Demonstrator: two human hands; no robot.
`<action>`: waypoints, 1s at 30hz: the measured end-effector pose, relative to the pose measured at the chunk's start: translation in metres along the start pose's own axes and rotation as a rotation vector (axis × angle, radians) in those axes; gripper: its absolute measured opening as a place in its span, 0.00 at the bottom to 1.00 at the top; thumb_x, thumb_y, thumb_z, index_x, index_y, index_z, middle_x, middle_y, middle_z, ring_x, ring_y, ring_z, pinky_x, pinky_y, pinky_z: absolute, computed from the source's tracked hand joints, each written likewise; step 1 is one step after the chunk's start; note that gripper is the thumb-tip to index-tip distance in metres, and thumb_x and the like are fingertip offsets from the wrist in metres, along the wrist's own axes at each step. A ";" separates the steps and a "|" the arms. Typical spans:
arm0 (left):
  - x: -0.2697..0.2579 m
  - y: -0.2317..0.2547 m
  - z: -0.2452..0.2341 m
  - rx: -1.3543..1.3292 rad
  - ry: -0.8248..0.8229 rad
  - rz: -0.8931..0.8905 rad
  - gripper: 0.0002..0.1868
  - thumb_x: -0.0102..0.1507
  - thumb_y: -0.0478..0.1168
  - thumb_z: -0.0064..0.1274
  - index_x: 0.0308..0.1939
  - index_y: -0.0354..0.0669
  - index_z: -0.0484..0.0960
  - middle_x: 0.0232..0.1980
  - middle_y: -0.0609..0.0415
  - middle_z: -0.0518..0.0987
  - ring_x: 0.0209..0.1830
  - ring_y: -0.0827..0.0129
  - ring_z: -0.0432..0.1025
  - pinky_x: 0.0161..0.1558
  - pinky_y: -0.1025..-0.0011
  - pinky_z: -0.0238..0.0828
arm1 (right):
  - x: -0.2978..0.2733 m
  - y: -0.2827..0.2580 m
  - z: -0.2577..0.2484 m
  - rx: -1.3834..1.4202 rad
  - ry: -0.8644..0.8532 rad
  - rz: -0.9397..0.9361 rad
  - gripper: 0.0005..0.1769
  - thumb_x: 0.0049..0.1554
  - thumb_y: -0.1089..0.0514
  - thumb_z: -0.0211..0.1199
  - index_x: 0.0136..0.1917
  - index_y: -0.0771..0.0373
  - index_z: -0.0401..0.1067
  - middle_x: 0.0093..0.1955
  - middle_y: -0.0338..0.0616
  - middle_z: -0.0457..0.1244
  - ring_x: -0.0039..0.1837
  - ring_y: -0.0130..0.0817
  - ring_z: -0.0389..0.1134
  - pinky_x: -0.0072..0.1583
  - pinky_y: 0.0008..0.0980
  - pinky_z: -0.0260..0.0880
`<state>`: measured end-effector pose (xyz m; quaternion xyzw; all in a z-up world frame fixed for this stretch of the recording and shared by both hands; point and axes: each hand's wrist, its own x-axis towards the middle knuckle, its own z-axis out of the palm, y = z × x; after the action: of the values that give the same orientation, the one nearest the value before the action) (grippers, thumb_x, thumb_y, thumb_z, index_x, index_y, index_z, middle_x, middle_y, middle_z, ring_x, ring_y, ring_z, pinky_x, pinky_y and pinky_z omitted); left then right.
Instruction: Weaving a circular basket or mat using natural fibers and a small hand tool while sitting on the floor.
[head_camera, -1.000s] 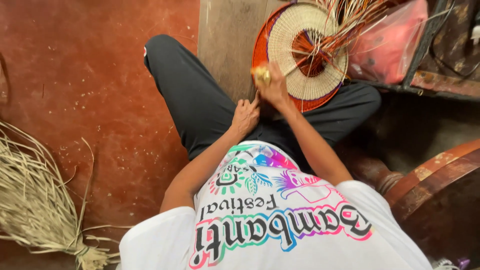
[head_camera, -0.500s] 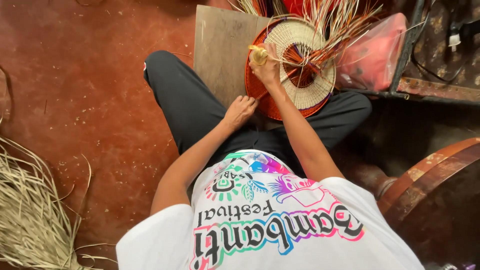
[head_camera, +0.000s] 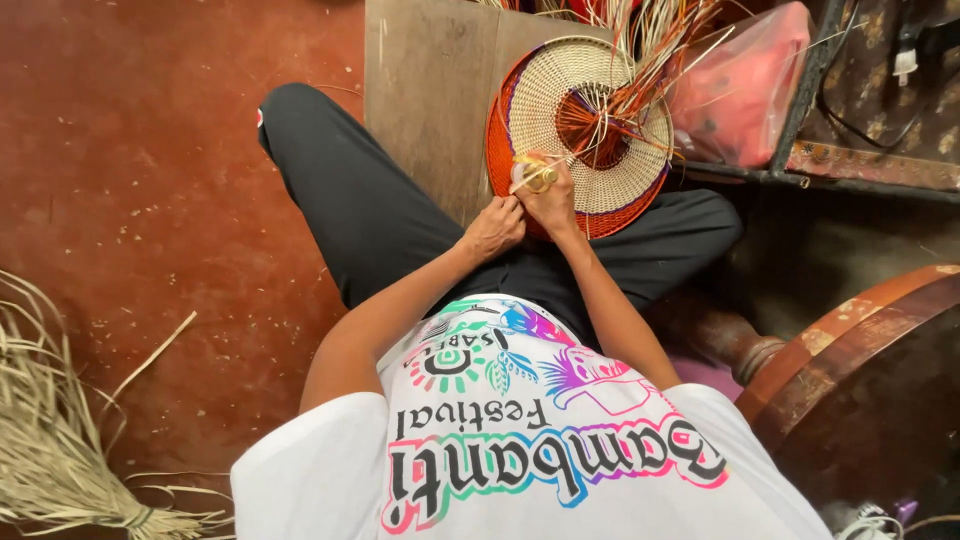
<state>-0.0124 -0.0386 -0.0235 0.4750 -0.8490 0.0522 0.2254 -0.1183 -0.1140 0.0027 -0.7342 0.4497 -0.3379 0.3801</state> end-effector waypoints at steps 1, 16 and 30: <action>-0.001 0.002 0.005 0.014 0.013 -0.005 0.04 0.47 0.32 0.44 0.19 0.40 0.73 0.24 0.47 0.66 0.27 0.57 0.59 0.30 0.64 0.54 | 0.000 0.003 0.002 -0.002 0.001 0.007 0.28 0.31 0.70 0.71 0.46 0.66 0.66 0.43 0.53 0.59 0.47 0.53 0.64 0.50 0.41 0.64; -0.010 0.011 -0.003 -0.066 -0.078 -0.045 0.04 0.47 0.35 0.46 0.19 0.46 0.77 0.20 0.53 0.70 0.26 0.61 0.64 0.27 0.70 0.59 | 0.014 -0.022 0.016 -0.036 -0.068 -0.063 0.21 0.39 0.65 0.66 0.47 0.65 0.66 0.42 0.47 0.56 0.44 0.50 0.64 0.45 0.39 0.67; -0.011 0.007 0.000 -0.279 -0.163 -0.153 0.05 0.51 0.35 0.43 0.21 0.42 0.74 0.30 0.52 0.71 0.29 0.66 0.63 0.30 0.74 0.63 | 0.076 0.002 0.046 -0.215 0.110 0.117 0.25 0.32 0.66 0.70 0.43 0.59 0.64 0.41 0.41 0.60 0.42 0.38 0.65 0.47 0.33 0.74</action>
<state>-0.0131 -0.0264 -0.0275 0.5050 -0.8250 -0.1220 0.2225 -0.0529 -0.1726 -0.0092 -0.7236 0.5455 -0.3049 0.2932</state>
